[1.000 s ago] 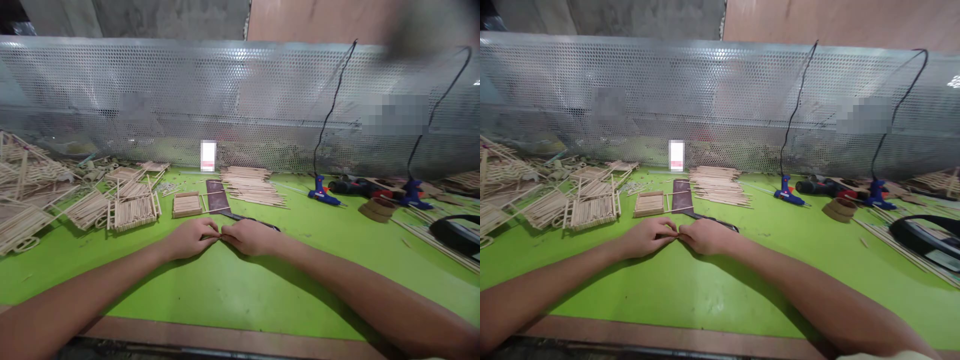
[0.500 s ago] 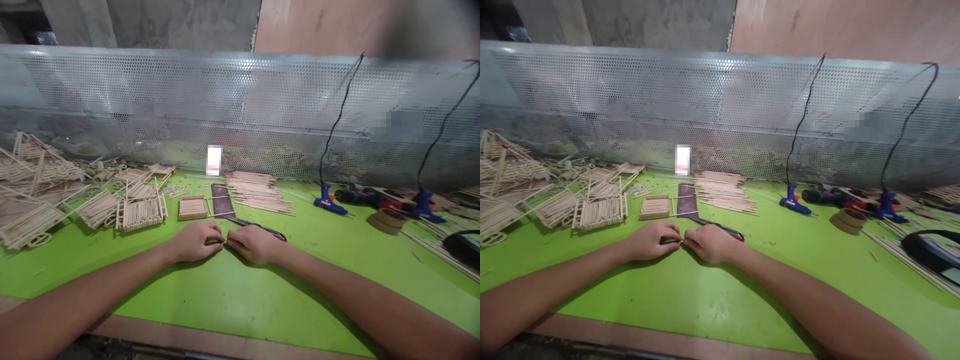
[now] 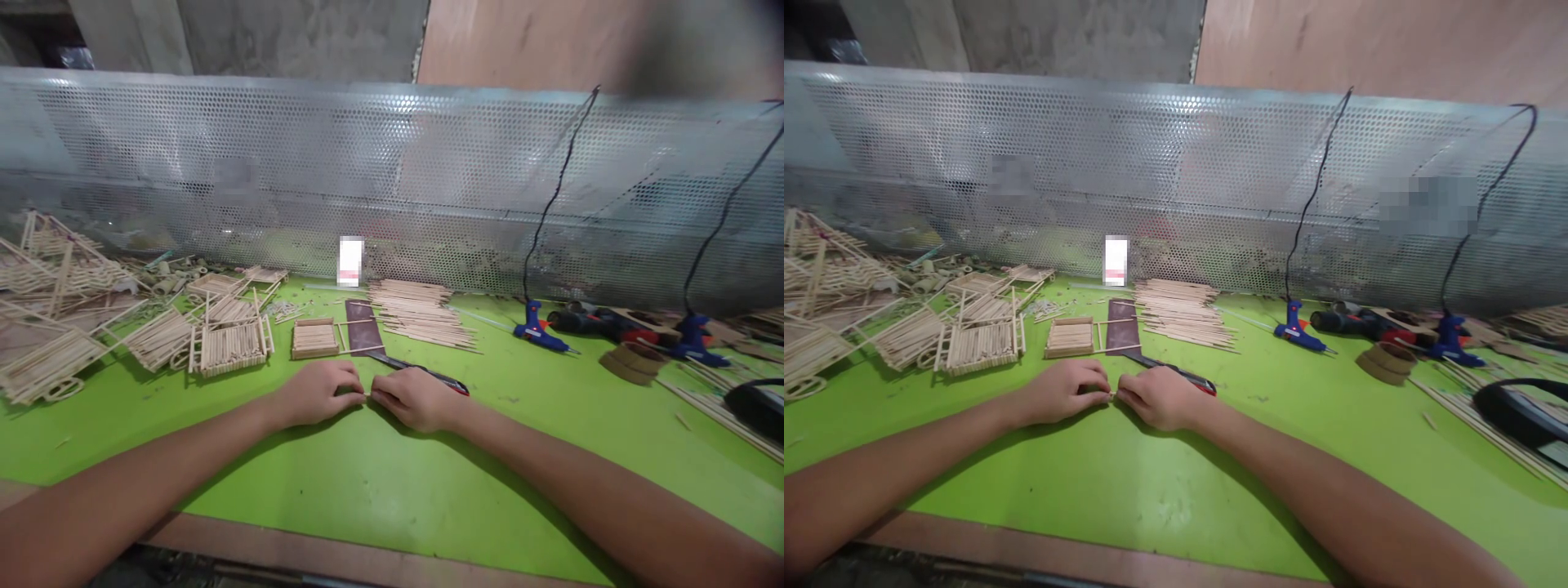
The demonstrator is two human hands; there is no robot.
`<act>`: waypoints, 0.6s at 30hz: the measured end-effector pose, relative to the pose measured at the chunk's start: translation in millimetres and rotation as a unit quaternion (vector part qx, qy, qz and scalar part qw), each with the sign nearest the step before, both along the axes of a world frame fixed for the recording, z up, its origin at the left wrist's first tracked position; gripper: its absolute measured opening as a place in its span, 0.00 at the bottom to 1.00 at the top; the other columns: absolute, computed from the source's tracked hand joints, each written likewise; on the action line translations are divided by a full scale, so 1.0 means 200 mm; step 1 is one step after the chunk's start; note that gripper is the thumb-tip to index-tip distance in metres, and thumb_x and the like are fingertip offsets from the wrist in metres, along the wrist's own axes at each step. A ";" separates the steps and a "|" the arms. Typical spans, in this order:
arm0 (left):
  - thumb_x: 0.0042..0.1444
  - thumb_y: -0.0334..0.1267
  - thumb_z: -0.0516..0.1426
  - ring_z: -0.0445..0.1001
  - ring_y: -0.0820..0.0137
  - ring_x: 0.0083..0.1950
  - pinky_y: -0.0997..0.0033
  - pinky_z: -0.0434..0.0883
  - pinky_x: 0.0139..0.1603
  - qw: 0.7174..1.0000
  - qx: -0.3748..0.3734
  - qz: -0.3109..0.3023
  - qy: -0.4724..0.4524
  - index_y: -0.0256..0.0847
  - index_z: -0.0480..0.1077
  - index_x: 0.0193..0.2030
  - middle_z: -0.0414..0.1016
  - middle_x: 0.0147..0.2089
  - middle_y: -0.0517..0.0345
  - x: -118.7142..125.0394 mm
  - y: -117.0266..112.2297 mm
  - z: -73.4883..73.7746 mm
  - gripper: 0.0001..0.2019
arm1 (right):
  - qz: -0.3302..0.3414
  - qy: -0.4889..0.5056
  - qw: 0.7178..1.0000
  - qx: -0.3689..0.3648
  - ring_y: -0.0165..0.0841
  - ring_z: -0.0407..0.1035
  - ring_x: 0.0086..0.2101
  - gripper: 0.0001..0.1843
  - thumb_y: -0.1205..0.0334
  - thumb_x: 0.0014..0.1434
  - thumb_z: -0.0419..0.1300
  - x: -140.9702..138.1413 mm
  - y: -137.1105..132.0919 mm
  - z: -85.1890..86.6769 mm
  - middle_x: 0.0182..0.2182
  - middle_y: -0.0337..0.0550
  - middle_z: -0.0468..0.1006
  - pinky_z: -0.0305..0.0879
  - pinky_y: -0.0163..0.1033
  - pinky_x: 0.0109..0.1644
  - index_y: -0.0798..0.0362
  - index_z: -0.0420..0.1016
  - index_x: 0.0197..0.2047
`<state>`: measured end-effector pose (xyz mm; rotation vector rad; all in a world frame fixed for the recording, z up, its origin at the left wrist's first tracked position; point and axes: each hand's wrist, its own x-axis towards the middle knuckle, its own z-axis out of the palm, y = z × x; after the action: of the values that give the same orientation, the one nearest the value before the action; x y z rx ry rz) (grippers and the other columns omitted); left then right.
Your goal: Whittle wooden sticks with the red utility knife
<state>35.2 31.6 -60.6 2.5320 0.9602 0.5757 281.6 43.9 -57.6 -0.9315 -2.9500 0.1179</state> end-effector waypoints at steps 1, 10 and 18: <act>0.70 0.42 0.59 0.80 0.67 0.42 0.69 0.74 0.44 1.000 0.004 -0.004 0.005 0.41 0.82 0.45 0.82 0.45 0.55 0.00 0.00 0.00 0.11 | 0.000 0.000 1.000 0.000 0.33 0.66 0.28 0.18 0.53 0.77 0.45 0.00 0.00 0.00 0.31 0.43 0.78 0.53 0.39 0.35 0.52 0.73 0.45; 0.72 0.37 0.55 0.78 0.67 0.40 0.69 0.74 0.42 0.995 0.065 -0.041 0.056 0.38 0.78 0.46 0.80 0.46 0.52 -0.02 -0.01 0.01 0.10 | -0.007 -0.012 1.000 0.001 0.34 0.67 0.29 0.18 0.54 0.77 0.45 -0.01 -0.01 0.01 0.32 0.43 0.79 0.53 0.39 0.35 0.52 0.73 0.45; 0.71 0.37 0.56 0.77 0.67 0.41 0.69 0.73 0.42 0.996 0.056 -0.037 0.061 0.37 0.77 0.45 0.79 0.46 0.52 -0.01 -0.01 0.02 0.09 | -0.007 -0.035 0.999 0.013 0.34 0.68 0.29 0.19 0.53 0.77 0.44 -0.02 -0.01 0.02 0.33 0.44 0.80 0.52 0.39 0.35 0.52 0.73 0.47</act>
<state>33.9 29.5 -56.8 2.7173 0.8932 0.4715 277.8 41.1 -53.9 -0.9723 -2.9991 0.0464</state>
